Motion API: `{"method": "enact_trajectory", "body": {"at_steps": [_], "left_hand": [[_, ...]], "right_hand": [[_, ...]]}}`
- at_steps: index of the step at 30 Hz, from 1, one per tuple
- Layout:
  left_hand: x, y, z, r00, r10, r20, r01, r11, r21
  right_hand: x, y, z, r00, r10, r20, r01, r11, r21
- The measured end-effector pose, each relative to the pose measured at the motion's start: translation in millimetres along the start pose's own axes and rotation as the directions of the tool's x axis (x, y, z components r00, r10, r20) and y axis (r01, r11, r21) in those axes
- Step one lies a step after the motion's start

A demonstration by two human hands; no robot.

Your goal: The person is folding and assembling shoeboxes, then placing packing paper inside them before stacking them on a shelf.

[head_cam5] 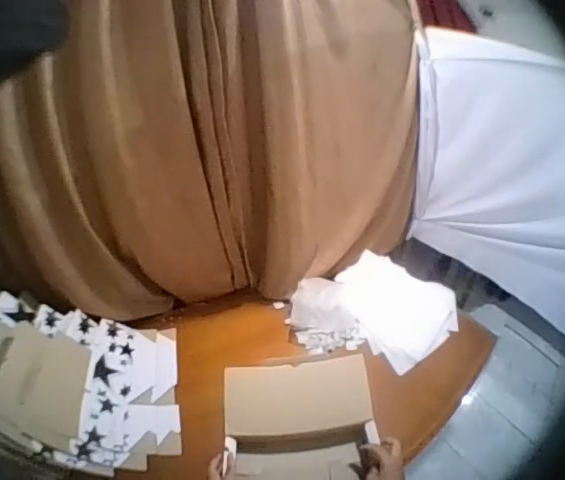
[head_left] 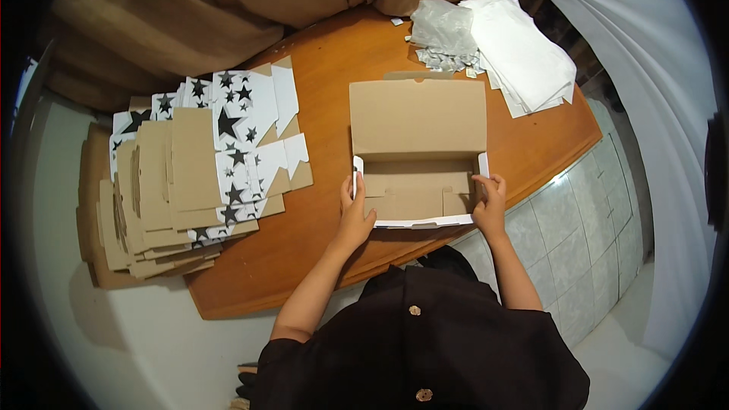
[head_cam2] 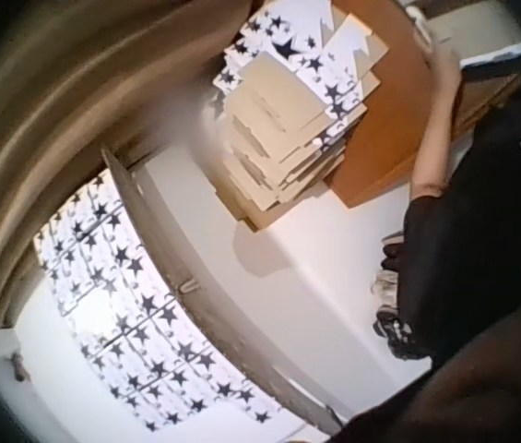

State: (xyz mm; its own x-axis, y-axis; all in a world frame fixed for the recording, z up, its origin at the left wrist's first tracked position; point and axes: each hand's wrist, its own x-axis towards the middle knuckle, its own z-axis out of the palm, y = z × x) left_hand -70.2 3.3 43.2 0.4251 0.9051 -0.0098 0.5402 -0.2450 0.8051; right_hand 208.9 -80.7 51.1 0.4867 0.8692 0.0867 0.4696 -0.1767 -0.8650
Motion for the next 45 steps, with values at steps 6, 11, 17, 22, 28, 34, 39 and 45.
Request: {"method": "enact_trajectory", "body": {"at_steps": [6, 11, 17, 22, 28, 34, 39, 45], "left_hand": [[38, 69, 31, 0.937, 0.345, 0.049, -0.254, 0.581, 0.773], [104, 79, 94, 0.632, 0.336, 0.699, -0.61, 0.772, 0.18], [125, 42, 170, 0.592, 0.44, 0.675, -0.747, 0.614, 0.255], [134, 44, 169, 0.552, 0.441, 0.708, -0.769, 0.597, 0.228], [109, 47, 120, 0.538, 0.229, 0.811, -0.725, 0.618, 0.305], [92, 37, 102, 0.575, -0.117, 0.81, -0.521, 0.711, 0.473], [87, 41, 101, 0.603, -0.116, 0.789, -0.544, 0.663, 0.514], [98, 59, 88, 0.603, -0.134, 0.787, -0.432, 0.774, 0.463]], "right_hand": [[50, 23, -30, 0.958, -0.225, 0.175, 0.244, 0.965, -0.095], [69, 45, -46, 0.966, -0.154, 0.209, 0.124, 0.981, 0.149], [66, 51, -47, 0.974, -0.128, 0.185, 0.069, 0.953, 0.296], [65, 58, -52, 0.97, -0.126, 0.207, 0.059, 0.951, 0.303], [71, 55, -54, 0.968, -0.14, 0.208, 0.085, 0.963, 0.254], [73, 51, -54, 0.934, -0.222, 0.281, 0.175, 0.968, 0.181], [77, 25, -61, 0.851, -0.302, 0.43, 0.489, 0.755, -0.437], [75, 27, -56, 0.847, -0.291, 0.445, 0.512, 0.676, -0.531]]}}
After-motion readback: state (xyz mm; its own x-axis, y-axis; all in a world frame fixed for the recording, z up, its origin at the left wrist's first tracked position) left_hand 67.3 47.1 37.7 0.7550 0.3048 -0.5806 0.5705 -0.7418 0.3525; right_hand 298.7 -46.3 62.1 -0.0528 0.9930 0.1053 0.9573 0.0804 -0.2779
